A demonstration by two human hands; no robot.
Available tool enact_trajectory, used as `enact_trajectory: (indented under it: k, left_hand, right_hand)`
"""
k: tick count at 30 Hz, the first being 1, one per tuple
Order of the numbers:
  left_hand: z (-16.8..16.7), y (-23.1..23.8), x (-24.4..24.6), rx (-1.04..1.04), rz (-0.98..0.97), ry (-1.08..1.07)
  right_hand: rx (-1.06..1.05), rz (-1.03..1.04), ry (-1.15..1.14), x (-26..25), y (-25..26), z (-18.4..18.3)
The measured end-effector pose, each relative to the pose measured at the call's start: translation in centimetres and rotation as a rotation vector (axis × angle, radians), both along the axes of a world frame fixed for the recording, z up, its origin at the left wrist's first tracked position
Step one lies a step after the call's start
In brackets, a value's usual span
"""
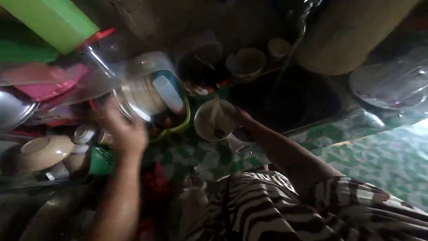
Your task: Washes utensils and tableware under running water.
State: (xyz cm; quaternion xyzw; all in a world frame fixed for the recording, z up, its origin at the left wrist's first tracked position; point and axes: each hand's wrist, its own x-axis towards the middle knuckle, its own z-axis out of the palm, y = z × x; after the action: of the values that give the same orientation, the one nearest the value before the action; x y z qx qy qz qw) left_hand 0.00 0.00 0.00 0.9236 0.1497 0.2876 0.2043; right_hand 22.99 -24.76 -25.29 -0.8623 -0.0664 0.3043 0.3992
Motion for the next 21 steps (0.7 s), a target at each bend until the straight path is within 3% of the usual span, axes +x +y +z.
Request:
enact_trajectory:
  k: [3, 5, 9, 11, 14, 16, 21]
  left_hand:
    - [-9.3, -6.6, 7.3, -0.284, 0.056, 0.710]
    - [-14.1, -10.3, 11.8, -0.364, 0.142, 1.023]
    - [-21.3, -14.9, 18.0, -0.353, 0.462, 0.946]
    - [-22.0, -16.4, 19.6, -0.311, 0.542, 0.905]
    - [-22.1, -17.7, 20.3, -0.294, 0.539, 0.848]
    - [-22.3, -17.6, 20.0, -0.335, 0.461, 0.974]
    - [-24.6, -15.0, 18.1, -0.414, 0.469, 1.153]
  right_hand:
    - [0.084, 0.058, 0.130, 1.0, 0.0, -2.5]
    - [0.103, 0.160, 0.197, 0.5, -1.0, -0.3]
    - [0.241, 0.292, 0.348, 2.2, -6.7, 2.5]
    - [0.268, 0.273, 0.377, 4.2, -10.9, 1.4]
    - [0.198, 0.148, 0.381, 7.0, -17.0, -0.9]
    - [0.158, 0.073, 0.403, 8.1, -20.1, -2.2]
    - [0.198, 0.030, 0.447, 9.5, -22.5, -3.1]
